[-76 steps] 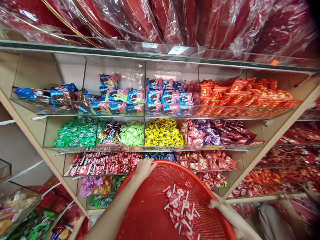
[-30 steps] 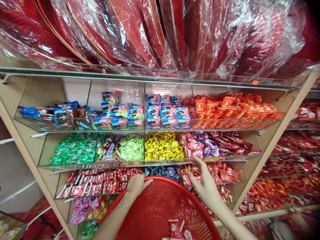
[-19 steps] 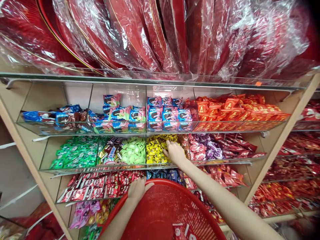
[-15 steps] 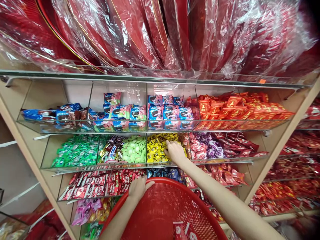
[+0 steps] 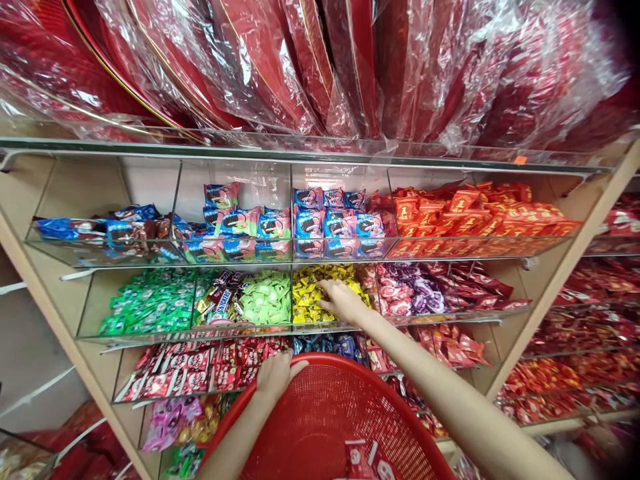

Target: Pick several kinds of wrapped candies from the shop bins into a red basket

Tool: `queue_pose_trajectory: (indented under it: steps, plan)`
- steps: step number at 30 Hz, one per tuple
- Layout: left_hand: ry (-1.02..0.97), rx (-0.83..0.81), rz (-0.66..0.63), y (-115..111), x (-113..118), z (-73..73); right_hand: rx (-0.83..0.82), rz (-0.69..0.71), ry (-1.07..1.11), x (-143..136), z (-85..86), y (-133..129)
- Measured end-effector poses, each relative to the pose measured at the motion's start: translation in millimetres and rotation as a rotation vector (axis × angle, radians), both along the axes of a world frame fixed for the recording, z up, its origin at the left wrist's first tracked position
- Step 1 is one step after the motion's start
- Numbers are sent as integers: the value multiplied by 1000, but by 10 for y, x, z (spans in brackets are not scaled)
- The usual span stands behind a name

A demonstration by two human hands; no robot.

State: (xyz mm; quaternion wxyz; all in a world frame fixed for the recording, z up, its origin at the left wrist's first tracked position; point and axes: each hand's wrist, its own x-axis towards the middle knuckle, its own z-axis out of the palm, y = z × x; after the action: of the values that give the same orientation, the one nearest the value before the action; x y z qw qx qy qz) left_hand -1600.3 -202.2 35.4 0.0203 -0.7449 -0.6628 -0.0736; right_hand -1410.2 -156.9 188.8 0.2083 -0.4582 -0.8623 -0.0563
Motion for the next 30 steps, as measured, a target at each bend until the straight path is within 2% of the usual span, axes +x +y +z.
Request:
queue_pose_trajectory:
  steps: [7,15,19,26,30]
  plan:
    - [-26,35,-9,12,-19,-61,21,-17,-122,-69,-110,13]
    - [-12,35,-5,19,-17,-60,21,15,-173,-80,-109,-23]
    - [-4,34,1,8,-7,-35,25,79,-208,-72,-94,-15]
    - [-18,13,1,-4,-6,-12,-1,120,-25,5,-102,49]
    - [-27,-6,7,-3,1,-11,22,156,153,51,4,37]
